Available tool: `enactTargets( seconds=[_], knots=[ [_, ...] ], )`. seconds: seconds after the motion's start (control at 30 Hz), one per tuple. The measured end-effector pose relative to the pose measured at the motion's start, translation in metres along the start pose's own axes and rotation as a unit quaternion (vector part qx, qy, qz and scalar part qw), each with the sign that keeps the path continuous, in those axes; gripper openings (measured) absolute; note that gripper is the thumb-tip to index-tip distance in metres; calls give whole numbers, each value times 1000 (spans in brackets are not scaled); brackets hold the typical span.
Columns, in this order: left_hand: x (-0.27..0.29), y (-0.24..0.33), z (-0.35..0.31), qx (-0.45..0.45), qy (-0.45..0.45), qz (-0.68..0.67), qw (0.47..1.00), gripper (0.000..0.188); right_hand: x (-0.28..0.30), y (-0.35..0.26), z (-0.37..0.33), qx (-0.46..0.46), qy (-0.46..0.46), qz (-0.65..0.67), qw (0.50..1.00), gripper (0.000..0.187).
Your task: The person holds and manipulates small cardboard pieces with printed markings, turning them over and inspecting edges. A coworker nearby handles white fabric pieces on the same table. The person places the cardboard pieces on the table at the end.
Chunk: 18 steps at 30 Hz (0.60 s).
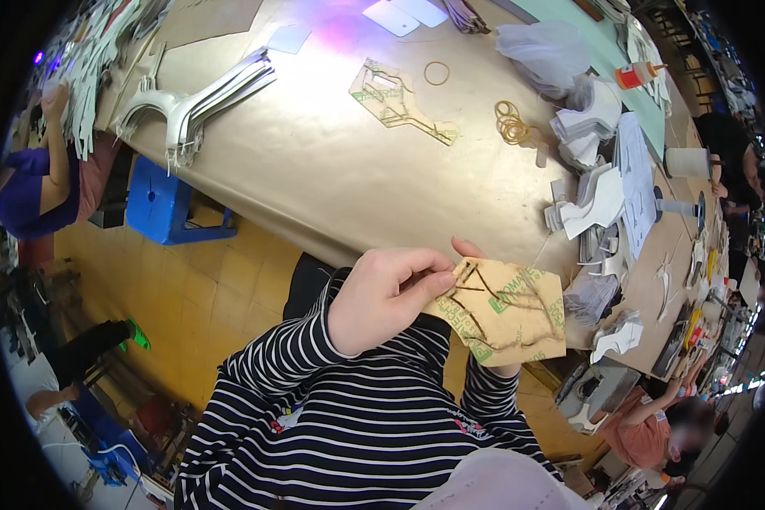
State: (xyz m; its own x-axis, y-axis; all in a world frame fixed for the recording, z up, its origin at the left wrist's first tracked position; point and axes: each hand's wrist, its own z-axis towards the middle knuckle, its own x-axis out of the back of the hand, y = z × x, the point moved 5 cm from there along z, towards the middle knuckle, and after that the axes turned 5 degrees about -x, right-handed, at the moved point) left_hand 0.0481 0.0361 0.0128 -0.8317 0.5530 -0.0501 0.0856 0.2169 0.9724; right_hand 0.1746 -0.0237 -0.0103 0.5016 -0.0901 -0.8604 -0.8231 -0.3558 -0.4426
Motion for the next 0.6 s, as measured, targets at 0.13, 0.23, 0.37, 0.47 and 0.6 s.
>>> enactTargets(
  seconds=[0.13,0.23,0.37,0.47,0.6],
  knots=[
    [8,1,-1,30,-9,2,999,17,-4,-2,0,16,-9,75,997,72],
    [10,1,0,43,-17,-2,999,18,0,5,4,-40,4,270,962,70],
    [17,2,6,-15,-26,42,999,17,6,5,10,-66,10,231,971,69],
    [23,-2,8,2,-42,27,999,17,7,5,14,-33,16,173,984,70],
    [24,-7,5,49,-34,-8,998,17,14,7,13,-47,97,150,983,67]
  ],
)
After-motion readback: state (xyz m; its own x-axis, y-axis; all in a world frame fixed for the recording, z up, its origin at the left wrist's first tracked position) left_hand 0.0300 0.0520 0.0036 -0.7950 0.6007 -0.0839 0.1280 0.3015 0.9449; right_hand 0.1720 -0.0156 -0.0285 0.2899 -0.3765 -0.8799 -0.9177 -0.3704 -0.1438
